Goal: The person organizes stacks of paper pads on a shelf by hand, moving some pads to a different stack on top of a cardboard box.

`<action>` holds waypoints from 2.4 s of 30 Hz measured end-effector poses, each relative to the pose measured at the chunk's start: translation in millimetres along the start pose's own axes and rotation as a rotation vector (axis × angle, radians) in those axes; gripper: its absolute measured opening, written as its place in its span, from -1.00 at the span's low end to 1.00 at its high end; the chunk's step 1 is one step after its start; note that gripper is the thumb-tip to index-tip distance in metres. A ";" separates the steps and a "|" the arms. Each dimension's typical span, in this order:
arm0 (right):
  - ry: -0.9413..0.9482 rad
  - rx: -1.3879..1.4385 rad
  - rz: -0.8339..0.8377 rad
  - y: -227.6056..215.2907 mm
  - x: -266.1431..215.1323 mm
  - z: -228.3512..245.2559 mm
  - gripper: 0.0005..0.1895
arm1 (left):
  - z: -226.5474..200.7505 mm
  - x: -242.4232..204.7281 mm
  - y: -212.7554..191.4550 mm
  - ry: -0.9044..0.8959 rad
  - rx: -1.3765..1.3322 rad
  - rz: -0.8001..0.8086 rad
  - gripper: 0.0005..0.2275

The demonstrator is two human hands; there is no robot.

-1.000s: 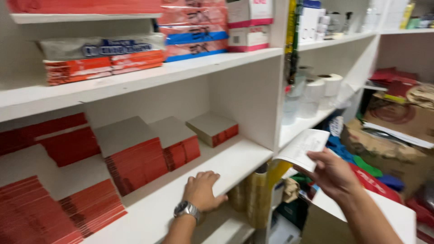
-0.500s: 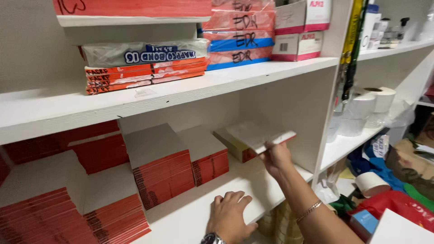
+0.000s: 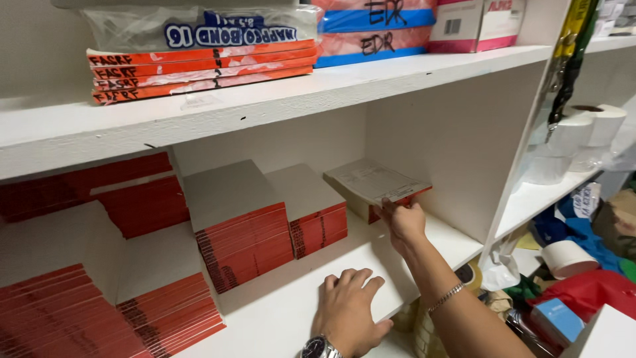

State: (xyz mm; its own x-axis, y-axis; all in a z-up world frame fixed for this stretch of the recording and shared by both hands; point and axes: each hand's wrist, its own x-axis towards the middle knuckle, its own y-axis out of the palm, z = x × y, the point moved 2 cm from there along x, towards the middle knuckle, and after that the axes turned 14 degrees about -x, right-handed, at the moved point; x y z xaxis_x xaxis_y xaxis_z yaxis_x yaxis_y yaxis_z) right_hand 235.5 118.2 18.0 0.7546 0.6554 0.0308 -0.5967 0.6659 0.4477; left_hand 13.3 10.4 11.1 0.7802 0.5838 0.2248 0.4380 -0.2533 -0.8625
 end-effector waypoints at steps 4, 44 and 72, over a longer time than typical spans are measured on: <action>-0.091 -0.261 -0.104 7.1 -7.6 3.3 -0.60 | 6.1 2.9 7.6 0.059 0.018 -0.078 -0.43; -0.357 -1.404 0.181 -127.7 -74.7 97.4 -0.25 | 15.5 7.3 15.8 0.019 0.014 -0.024 -0.36; 0.016 -1.333 -0.576 -454.1 -307.0 141.5 -0.25 | -278.1 27.1 215.6 0.819 -0.136 0.134 -0.41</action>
State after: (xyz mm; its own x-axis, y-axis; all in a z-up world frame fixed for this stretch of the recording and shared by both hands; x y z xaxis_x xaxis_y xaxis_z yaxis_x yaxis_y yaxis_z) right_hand 313.3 -435.8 -68.4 0.9748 0.1854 0.1237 -0.0295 0.6574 -0.7530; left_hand 253.1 -242.9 -42.7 0.8840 -0.1891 0.4275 0.3274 -0.4023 -0.8550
